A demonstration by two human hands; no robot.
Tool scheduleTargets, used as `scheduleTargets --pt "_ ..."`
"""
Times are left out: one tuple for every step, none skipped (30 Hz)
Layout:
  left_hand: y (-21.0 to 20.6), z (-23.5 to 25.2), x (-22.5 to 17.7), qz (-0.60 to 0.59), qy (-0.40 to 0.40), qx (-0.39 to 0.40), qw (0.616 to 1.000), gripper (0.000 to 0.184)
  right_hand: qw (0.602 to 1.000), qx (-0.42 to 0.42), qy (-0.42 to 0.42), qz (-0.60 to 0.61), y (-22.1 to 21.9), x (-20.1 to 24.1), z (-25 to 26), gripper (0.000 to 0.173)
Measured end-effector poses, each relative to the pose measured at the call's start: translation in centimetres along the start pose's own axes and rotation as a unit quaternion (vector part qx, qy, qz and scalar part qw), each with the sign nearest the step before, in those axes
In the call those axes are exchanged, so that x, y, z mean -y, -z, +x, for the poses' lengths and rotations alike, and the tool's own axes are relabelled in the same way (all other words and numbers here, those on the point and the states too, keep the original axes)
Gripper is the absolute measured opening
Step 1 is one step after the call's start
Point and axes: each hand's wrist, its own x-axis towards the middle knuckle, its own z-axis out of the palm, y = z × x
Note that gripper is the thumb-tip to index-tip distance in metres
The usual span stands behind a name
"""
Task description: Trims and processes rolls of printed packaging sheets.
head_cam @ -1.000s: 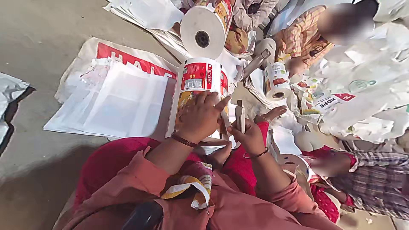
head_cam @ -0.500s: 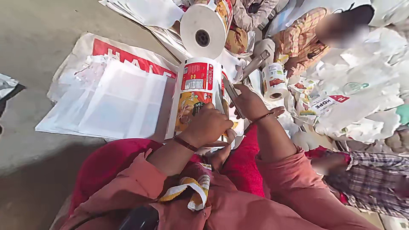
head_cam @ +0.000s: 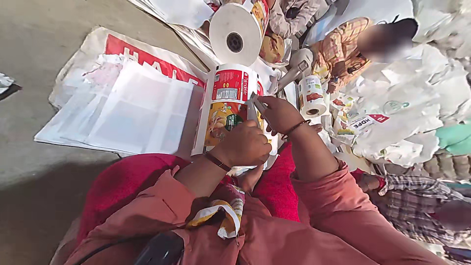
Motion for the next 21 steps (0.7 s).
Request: scheduleTargets --pt "0.0 0.0 0.0 0.002 -0.001 -0.002 1.000 0.026 1.000 -0.002 -0.002 -0.014 -0.1 0.1 0.0 0.048" --pt "-0.1 0.0 -0.1 0.002 -0.002 -0.007 1.000 0.026 1.000 -0.004 -0.004 -0.022 -0.2 0.2 0.0 0.048" --pt "0.0 -0.1 0.0 0.002 -0.005 -0.010 1.000 0.026 1.000 -0.007 -0.004 -0.026 -0.3 0.2 0.0 0.049" --pt "0.0 -0.1 0.0 0.001 -0.006 -0.012 1.000 0.025 1.000 -0.010 -0.003 -0.028 -0.4 0.2 0.0 0.049" --pt "0.1 -0.1 0.0 0.000 -0.007 -0.011 1.000 0.024 1.000 -0.008 -0.003 -0.030 -0.4 0.2 0.1 0.048" --pt "0.1 -0.1 0.0 -0.001 -0.007 -0.011 1.000 0.024 0.999 -0.004 -0.003 -0.032 -0.4 0.3 0.1 0.048" --pt "0.0 -0.1 0.0 -0.001 -0.008 -0.014 1.000 0.024 0.999 0.002 -0.003 -0.035 -0.3 0.4 0.0 0.048" --pt "0.0 0.0 -0.1 0.000 -0.008 -0.016 1.000 0.024 0.999 0.010 -0.004 -0.041 -0.1 0.5 0.0 0.047" --pt "-0.1 0.0 -0.1 0.000 -0.008 -0.016 1.000 0.024 0.999 0.015 -0.006 -0.048 0.0 0.7 0.0 0.047" --pt "-0.1 0.0 -0.1 0.001 -0.010 -0.020 1.000 0.025 0.998 0.020 -0.007 -0.054 0.2 0.9 0.0 0.047" --pt "-0.1 0.0 -0.1 0.005 -0.014 -0.024 1.000 0.026 0.998 0.023 -0.007 -0.063 0.3 1.1 0.0 0.046" --pt "-0.1 0.0 -0.1 0.008 -0.018 -0.028 0.999 0.027 0.997 0.029 -0.007 -0.076 0.4 1.3 0.0 0.046" --pt "-0.1 0.0 -0.1 0.013 -0.022 -0.031 0.999 0.027 0.995 0.033 -0.004 -0.090 0.6 1.4 0.1 0.046" --pt "-0.2 0.0 -0.1 0.019 -0.025 -0.034 0.999 0.027 0.994 0.039 0.001 -0.106 0.8 1.5 0.1 0.046" --pt "-0.2 0.0 -0.2 0.024 -0.030 -0.037 0.999 0.027 0.991 0.047 0.008 -0.122 1.0 1.5 0.0 0.044" --pt "-0.2 0.0 -0.2 0.031 -0.033 -0.037 0.998 0.026 0.989 0.055 0.013 -0.135 1.3 1.5 0.0 0.044" --pt "-0.2 0.0 -0.2 0.037 -0.035 -0.037 0.998 0.026 0.987 0.065 0.015 -0.144 1.6 1.7 -0.1 0.043" --pt "-0.2 0.0 -0.2 0.042 -0.037 -0.037 0.998 0.025 0.986 0.074 0.016 -0.149 1.9 1.8 -0.2 0.042" --pt "-0.2 0.0 -0.2 0.042 -0.037 -0.039 0.998 0.025 0.985 0.084 0.014 -0.151 2.1 2.0 -0.5 0.041" --pt "-0.2 0.0 -0.2 0.043 -0.039 -0.038 0.998 0.024 0.985 0.095 0.012 -0.147 2.3 2.1 -0.7 0.041" --pt "-0.2 0.0 -0.1 0.045 -0.039 -0.037 0.998 0.024 0.985 0.104 0.014 -0.138 2.6 2.0 -0.9 0.041"
